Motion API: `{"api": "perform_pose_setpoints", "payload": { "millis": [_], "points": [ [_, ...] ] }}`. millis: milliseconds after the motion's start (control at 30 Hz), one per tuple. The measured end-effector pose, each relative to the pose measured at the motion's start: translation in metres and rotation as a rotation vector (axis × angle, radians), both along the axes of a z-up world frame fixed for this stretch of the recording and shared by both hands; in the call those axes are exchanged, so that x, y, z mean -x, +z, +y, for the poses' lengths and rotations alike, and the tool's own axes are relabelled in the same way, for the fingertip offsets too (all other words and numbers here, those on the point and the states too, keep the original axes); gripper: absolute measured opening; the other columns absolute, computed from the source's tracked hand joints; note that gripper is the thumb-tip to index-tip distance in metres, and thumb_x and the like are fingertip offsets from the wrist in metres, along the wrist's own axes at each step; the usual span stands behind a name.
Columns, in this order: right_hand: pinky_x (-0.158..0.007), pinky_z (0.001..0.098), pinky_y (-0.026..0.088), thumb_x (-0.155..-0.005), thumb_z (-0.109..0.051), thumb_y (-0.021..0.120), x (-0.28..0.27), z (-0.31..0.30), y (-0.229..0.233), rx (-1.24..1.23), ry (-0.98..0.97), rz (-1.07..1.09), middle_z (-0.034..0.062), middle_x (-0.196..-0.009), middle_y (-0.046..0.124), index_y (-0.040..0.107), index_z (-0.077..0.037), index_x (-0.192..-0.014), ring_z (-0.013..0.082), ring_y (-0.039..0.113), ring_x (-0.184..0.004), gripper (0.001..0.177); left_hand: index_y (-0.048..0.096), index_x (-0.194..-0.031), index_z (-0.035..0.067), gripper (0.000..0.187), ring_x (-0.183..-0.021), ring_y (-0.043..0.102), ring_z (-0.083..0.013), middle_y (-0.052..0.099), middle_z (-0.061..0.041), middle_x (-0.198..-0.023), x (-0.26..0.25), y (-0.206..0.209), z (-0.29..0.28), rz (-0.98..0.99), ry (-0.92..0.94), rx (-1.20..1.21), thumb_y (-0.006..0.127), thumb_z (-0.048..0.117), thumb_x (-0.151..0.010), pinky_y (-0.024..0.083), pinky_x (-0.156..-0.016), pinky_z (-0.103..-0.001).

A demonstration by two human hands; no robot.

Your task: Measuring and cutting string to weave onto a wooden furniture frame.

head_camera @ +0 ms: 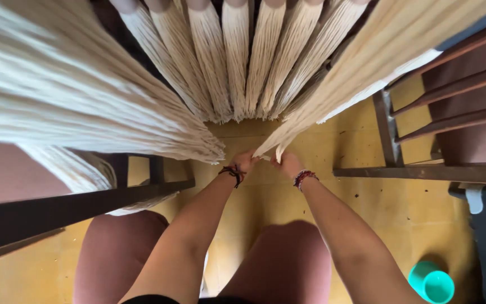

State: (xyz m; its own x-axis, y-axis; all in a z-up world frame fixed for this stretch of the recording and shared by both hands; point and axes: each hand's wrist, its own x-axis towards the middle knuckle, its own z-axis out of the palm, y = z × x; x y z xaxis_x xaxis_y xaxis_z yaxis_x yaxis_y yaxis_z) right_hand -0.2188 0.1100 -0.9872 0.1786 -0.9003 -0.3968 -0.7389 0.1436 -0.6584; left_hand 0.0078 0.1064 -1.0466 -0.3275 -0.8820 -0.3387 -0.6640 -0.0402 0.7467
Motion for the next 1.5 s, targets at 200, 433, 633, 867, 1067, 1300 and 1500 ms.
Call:
{"api": "perform_pose_setpoints", "payload": {
  "millis": [200,433,633,867,1067,1300,1500],
  "points": [
    [-0.082,0.052,0.058,-0.086,-0.047,0.073,0.003,0.004,-0.093,-0.025,-0.043,0.171,0.0213,-0.088,0.074,0.075,-0.008,-0.095,0.0428,0.072,-0.091,0.04,0.057,-0.134,-0.002,0.035,-0.089,0.065,-0.0177,0.065,-0.006,-0.093,0.007,-0.058,0.016,1.009,0.735,-0.892,0.055,0.016,-0.105,0.051,-0.091,-0.023],
    [-0.075,0.0553,0.056,-0.086,-0.047,0.07,-0.02,0.008,-0.093,-0.065,-0.068,0.191,0.0235,-0.076,0.071,0.069,-0.001,-0.087,0.0438,0.073,-0.086,0.046,0.068,-0.13,0.013,0.045,-0.117,0.066,-0.0272,0.073,-0.01,-0.122,-0.01,-0.064,0.042,0.061,0.274,-0.318,0.055,0.047,-0.103,0.05,-0.103,-0.039],
    [-0.06,0.0385,0.057,-0.089,-0.035,0.074,-0.024,0.033,-0.103,-0.225,-0.179,-0.151,0.0102,-0.065,0.07,0.069,-0.003,-0.077,0.03,0.073,-0.071,0.035,0.063,-0.133,0.004,0.053,-0.111,0.07,-0.0264,0.072,-0.011,-0.121,-0.013,-0.027,0.051,0.005,0.41,-0.567,0.063,0.047,-0.101,0.06,-0.091,-0.04],
    [-0.048,0.0235,0.058,-0.1,-0.025,0.067,-0.036,0.044,-0.045,-0.492,-0.279,-0.497,0.0107,-0.094,0.079,0.061,-0.006,-0.105,0.0206,0.077,-0.074,0.021,0.057,-0.14,0.002,0.057,-0.115,0.068,-0.0277,0.068,-0.014,-0.129,-0.007,-0.011,0.055,0.073,0.431,-0.634,0.06,0.045,-0.103,0.06,-0.092,-0.041],
    [-0.05,0.0235,0.059,-0.096,-0.027,0.073,-0.038,0.037,-0.074,-0.477,-0.312,-0.499,0.0151,-0.081,0.075,0.068,-0.001,-0.098,0.0191,0.075,-0.069,0.027,0.054,-0.141,0.001,0.056,-0.118,0.066,-0.0291,0.066,-0.016,-0.131,0.0,0.011,0.05,0.123,0.444,-0.656,0.06,0.042,-0.104,0.059,-0.094,-0.042],
    [-0.054,0.0249,0.062,-0.098,-0.02,0.066,-0.052,0.033,-0.074,-0.47,-0.266,-0.49,0.016,-0.076,0.074,0.064,0.003,-0.094,0.0188,0.076,-0.069,0.024,0.051,-0.142,0.001,0.055,-0.121,0.065,-0.0306,0.064,-0.018,-0.134,0.006,0.04,0.05,0.175,0.45,-0.673,0.059,0.04,-0.104,0.059,-0.097,-0.043],
    [-0.068,0.0333,0.06,-0.092,-0.037,0.068,-0.061,0.029,-0.083,-0.328,-0.082,-0.15,0.0045,-0.071,0.077,0.076,-0.004,-0.08,0.0198,0.076,-0.073,0.036,0.048,-0.143,0.0,0.055,-0.124,0.063,-0.0321,0.062,-0.021,-0.137,-0.001,0.037,0.047,0.217,0.471,-0.677,0.059,0.037,-0.105,0.058,-0.099,-0.044]
  ]
}}
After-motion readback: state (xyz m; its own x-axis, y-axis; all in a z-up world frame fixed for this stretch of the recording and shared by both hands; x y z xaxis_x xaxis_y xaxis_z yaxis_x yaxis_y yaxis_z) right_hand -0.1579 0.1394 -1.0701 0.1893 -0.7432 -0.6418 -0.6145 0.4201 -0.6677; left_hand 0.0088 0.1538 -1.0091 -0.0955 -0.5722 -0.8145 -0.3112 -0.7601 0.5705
